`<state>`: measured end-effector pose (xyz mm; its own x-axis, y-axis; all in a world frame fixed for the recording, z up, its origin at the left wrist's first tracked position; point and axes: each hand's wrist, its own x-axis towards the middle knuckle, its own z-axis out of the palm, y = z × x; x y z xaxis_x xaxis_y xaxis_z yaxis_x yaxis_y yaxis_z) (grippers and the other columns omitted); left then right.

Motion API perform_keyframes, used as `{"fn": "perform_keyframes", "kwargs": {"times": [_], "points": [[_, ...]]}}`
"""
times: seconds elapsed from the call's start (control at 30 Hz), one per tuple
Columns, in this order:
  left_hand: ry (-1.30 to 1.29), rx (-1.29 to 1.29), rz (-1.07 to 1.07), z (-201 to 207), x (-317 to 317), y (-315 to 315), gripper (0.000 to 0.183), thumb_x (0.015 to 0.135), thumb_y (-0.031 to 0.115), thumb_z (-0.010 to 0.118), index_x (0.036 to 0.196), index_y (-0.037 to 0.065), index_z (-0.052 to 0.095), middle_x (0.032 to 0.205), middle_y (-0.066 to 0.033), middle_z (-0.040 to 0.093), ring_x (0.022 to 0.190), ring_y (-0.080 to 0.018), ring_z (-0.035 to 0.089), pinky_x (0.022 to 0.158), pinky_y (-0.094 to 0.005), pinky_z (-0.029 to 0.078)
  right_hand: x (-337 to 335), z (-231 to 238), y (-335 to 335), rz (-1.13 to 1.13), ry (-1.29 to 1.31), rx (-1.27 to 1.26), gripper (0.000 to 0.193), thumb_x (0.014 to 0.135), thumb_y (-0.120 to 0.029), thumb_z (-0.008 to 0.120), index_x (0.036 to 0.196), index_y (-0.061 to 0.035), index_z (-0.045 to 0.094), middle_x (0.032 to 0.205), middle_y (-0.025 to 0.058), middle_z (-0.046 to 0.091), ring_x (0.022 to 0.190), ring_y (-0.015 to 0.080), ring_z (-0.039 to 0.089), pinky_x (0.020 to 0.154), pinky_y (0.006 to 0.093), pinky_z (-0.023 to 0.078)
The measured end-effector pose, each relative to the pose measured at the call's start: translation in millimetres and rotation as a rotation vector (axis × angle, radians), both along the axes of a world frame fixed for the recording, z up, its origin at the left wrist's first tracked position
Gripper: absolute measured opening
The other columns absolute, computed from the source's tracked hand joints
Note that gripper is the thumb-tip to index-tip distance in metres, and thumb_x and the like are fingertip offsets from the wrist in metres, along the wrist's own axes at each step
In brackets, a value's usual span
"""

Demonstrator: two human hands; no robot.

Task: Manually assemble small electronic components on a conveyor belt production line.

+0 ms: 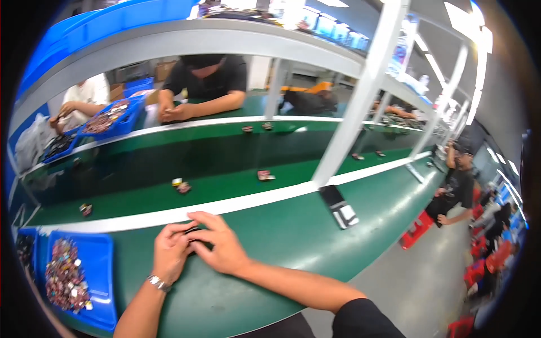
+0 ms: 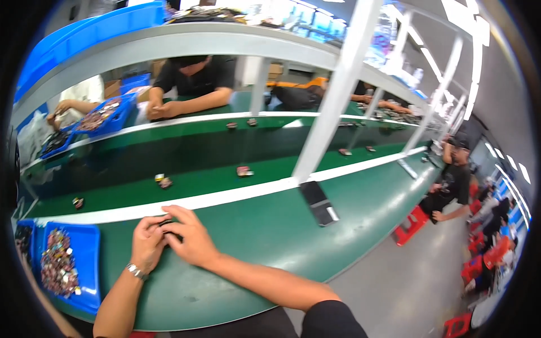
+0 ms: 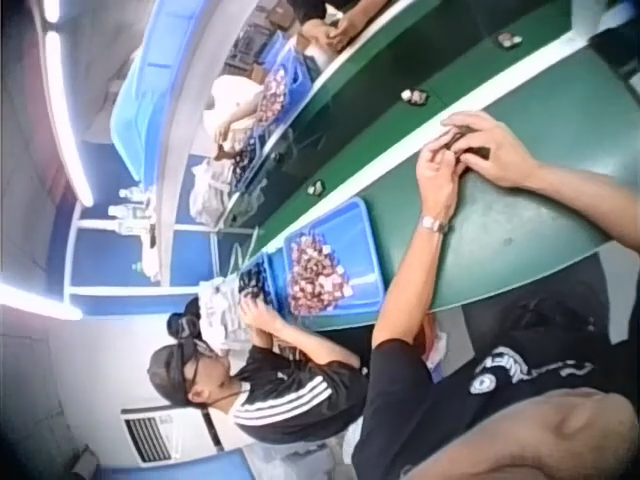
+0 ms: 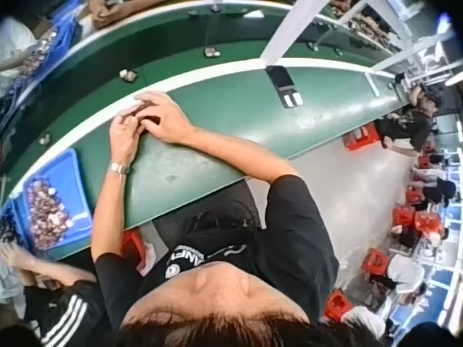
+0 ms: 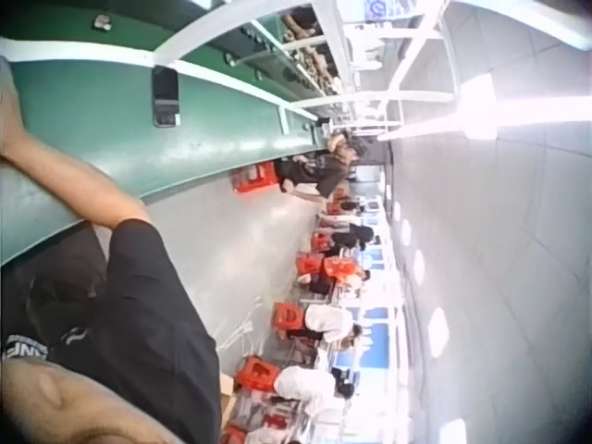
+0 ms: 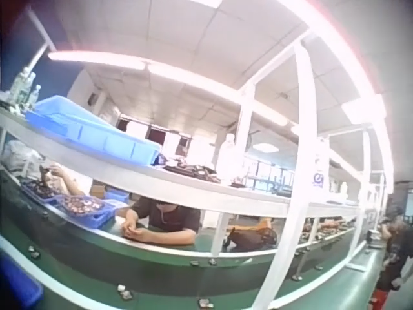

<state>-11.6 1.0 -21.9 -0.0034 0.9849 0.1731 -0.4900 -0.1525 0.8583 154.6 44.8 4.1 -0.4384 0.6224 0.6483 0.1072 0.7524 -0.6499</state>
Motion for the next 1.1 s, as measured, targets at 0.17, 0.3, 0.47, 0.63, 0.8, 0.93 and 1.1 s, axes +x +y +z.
{"fn": "perform_keyframes", "kwargs": {"times": [0.17,0.3,0.47,0.63,0.8,0.93,1.1], "points": [[-0.067,0.067,-0.092,-3,5,6,0.024,0.101,0.008,0.056,0.123,-0.001,0.053,0.136,-0.0178,0.058,0.115,-0.0234,0.064,0.096,-0.0383,0.057,17,14,-2,-0.085,-0.090,0.221,0.029,0.077,-0.001,0.073,0.105,-0.0036,0.070,0.131,0.0182,0.058,0.123,0.0355,0.055,0.093,0.0408,0.054],[-0.049,0.018,-0.115,2,3,0,0.022,0.102,0.006,0.054,0.123,0.000,0.054,0.135,-0.0159,0.059,0.118,-0.0219,0.062,0.099,-0.0391,0.055,14,14,-5,-0.088,-0.035,0.261,0.025,0.075,0.000,0.073,0.098,-0.0039,0.069,0.126,0.0147,0.061,0.117,0.0334,0.059,0.088,0.0403,0.054],[-0.090,0.028,-0.119,1,0,-2,0.022,0.101,0.005,0.054,0.123,0.001,0.054,0.130,-0.0156,0.060,0.116,-0.0217,0.063,0.098,-0.0386,0.055,12,18,-8,-0.101,0.014,0.313,0.025,0.070,0.001,0.074,0.094,-0.0054,0.069,0.120,0.0122,0.063,0.109,0.0323,0.062,0.085,0.0391,0.055],[-0.059,-0.003,-0.099,0,8,7,0.025,0.100,0.007,0.057,0.124,0.001,0.052,0.127,-0.0150,0.061,0.110,-0.0214,0.065,0.094,-0.0367,0.057,23,14,5,-0.123,-0.072,0.430,0.026,0.069,0.001,0.076,0.094,-0.0045,0.069,0.116,0.0111,0.065,0.104,0.0293,0.064,0.084,0.0374,0.056],[-0.010,-0.039,-0.001,6,2,-2,0.026,0.100,0.008,0.057,0.124,0.001,0.051,0.124,-0.0137,0.063,0.107,-0.0198,0.066,0.090,-0.0361,0.058,11,13,2,-0.124,-0.072,0.392,0.020,0.076,-0.002,0.072,0.097,-0.0016,0.068,0.110,0.0106,0.064,0.100,0.0281,0.064,0.078,0.0361,0.057],[0.009,-0.072,-0.024,6,11,6,0.026,0.100,0.008,0.058,0.124,0.002,0.050,0.120,-0.0136,0.065,0.105,-0.0198,0.066,0.090,-0.0369,0.059,19,7,4,-0.178,-0.136,0.401,0.021,0.079,-0.004,0.070,0.099,-0.0002,0.066,0.109,0.0104,0.063,0.101,0.0270,0.063,0.074,0.0339,0.057],[0.040,-0.110,0.009,11,9,0,0.027,0.099,0.010,0.059,0.124,0.003,0.050,0.119,-0.0130,0.065,0.104,-0.0199,0.067,0.090,-0.0375,0.058,14,6,2,-0.187,-0.150,0.370,0.020,0.079,-0.004,0.069,0.099,-0.0010,0.065,0.109,0.0099,0.062,0.099,0.0267,0.062,0.074,0.0338,0.057]]}}
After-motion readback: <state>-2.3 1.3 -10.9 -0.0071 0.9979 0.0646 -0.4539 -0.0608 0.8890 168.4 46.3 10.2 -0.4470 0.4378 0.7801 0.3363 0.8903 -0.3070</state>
